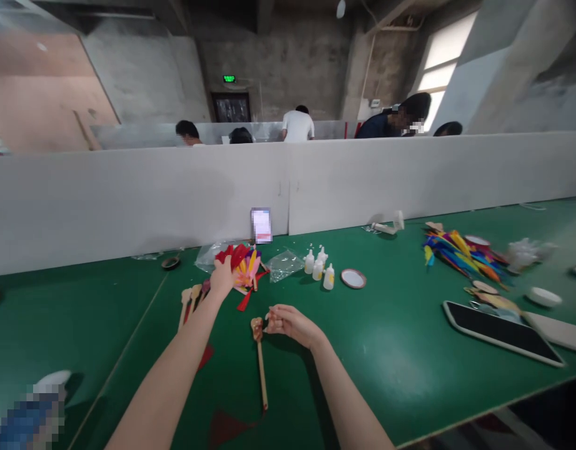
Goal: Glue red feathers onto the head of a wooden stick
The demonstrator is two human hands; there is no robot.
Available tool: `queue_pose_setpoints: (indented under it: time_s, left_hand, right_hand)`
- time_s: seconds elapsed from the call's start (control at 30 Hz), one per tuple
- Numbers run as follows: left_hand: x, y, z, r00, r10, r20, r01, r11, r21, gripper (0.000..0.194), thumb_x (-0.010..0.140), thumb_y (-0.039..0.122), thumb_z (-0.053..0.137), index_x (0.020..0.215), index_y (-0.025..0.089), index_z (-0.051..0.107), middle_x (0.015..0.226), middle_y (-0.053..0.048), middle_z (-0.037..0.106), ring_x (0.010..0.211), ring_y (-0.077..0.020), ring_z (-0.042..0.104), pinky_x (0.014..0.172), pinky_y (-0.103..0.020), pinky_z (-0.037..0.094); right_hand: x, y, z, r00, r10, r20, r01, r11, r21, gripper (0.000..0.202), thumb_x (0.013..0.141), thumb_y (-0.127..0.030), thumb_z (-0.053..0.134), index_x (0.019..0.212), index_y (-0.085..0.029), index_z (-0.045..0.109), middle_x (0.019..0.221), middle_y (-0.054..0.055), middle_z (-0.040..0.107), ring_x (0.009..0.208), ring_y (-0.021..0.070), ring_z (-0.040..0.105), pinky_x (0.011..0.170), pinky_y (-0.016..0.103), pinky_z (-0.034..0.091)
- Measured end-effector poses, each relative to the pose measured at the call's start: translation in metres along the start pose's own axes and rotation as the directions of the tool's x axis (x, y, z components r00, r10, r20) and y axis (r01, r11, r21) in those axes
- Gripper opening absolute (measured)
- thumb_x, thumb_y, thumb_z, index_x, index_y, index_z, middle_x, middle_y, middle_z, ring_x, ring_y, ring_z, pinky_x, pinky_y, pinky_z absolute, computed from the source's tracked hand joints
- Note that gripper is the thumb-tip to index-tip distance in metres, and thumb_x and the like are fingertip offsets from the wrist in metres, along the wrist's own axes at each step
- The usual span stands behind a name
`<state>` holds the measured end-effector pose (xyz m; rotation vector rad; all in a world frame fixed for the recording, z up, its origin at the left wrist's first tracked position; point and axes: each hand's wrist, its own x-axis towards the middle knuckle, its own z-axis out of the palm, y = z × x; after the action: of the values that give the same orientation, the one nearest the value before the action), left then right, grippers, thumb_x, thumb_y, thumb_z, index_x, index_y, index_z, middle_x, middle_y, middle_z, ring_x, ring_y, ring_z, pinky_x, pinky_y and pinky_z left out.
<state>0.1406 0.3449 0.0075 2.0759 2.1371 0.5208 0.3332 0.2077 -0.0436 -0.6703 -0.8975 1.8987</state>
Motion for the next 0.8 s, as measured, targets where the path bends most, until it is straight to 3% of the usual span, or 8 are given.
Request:
queue_pose_setpoints:
  time_s: [0.23, 0.37, 0.43, 0.57, 0.7, 0.8]
  left_hand:
    - [0.004, -0.016, -0.037, 0.979, -0.074, -0.189, 0.032, 0.976, -0.217, 0.040, 0.076, 0.025, 0.056, 0.115, 0.015, 0.052, 0.103, -0.014, 0.060, 0.100, -0.0291, 0.058, 0.081, -0.036, 0.046]
    - [-0.004, -0.031, -0.053, 0.970, -0.141, -0.199, 0.044, 0.903, -0.427, 0.038, 0.078, 0.021, 0.055, 0.116, 0.014, 0.051, 0.099, -0.011, 0.065, 0.079, -0.0199, 0.066, 0.067, -0.028, 0.051]
    - [-0.014, -0.036, -0.056, 0.965, -0.175, -0.194, 0.050, 0.852, -0.521, 0.036, 0.082, 0.021, 0.051, 0.117, 0.013, 0.051, 0.101, -0.011, 0.066, 0.069, -0.0163, 0.067, 0.059, -0.024, 0.052]
    - [-0.049, -0.040, -0.058, 0.950, -0.229, -0.211, 0.028, 0.736, -0.676, 0.031, 0.084, 0.027, 0.050, 0.112, 0.013, 0.056, 0.107, -0.012, 0.065, 0.075, -0.0171, 0.068, 0.060, -0.024, 0.054]
    - [-0.107, -0.048, -0.057, 0.943, -0.291, -0.161, -0.043, 0.373, -0.927, 0.037, 0.078, 0.034, 0.060, 0.107, 0.012, 0.058, 0.098, -0.012, 0.068, 0.080, -0.0213, 0.069, 0.070, -0.031, 0.056]
    - [-0.156, -0.065, -0.050, 0.927, -0.356, -0.119, -0.006, 0.304, -0.953, 0.042, 0.074, 0.037, 0.064, 0.108, 0.013, 0.057, 0.096, -0.010, 0.068, 0.083, -0.0226, 0.068, 0.073, -0.033, 0.056]
  right_hand:
    - [-0.005, 0.001, 0.002, 0.999, -0.024, -0.037, 0.017, 0.983, -0.183, 0.036, 0.073, -0.048, 0.065, 0.085, -0.014, 0.058, 0.069, 0.001, 0.058, 0.069, 0.0145, 0.063, 0.078, 0.035, 0.049]
    - [0.005, 0.007, 0.013, 0.981, -0.119, -0.156, 0.037, 0.895, -0.445, 0.040, 0.076, -0.053, 0.057, 0.089, -0.016, 0.057, 0.067, 0.001, 0.058, 0.064, 0.0160, 0.062, 0.067, 0.032, 0.050]
    - [0.020, 0.011, 0.024, 0.949, -0.212, -0.233, 0.029, 0.795, -0.606, 0.037, 0.080, -0.052, 0.051, 0.088, -0.016, 0.058, 0.066, 0.002, 0.058, 0.063, 0.0169, 0.060, 0.064, 0.031, 0.048]
    - [0.063, 0.015, 0.049, 0.882, -0.383, -0.273, -0.051, 0.498, -0.866, 0.023, 0.082, -0.037, 0.052, 0.089, -0.017, 0.061, 0.088, 0.009, 0.062, 0.088, 0.0240, 0.058, 0.077, 0.034, 0.043]
    - [0.095, 0.015, 0.065, 0.873, -0.429, -0.234, -0.155, 0.211, -0.965, 0.019, 0.075, -0.016, 0.061, 0.094, -0.014, 0.060, 0.111, 0.015, 0.057, 0.107, 0.0285, 0.049, 0.085, 0.035, 0.038]
    - [0.102, 0.018, 0.067, 0.882, -0.420, -0.214, -0.210, 0.058, -0.976, 0.017, 0.079, -0.016, 0.058, 0.095, -0.013, 0.060, 0.112, 0.015, 0.057, 0.106, 0.0276, 0.050, 0.082, 0.034, 0.040]
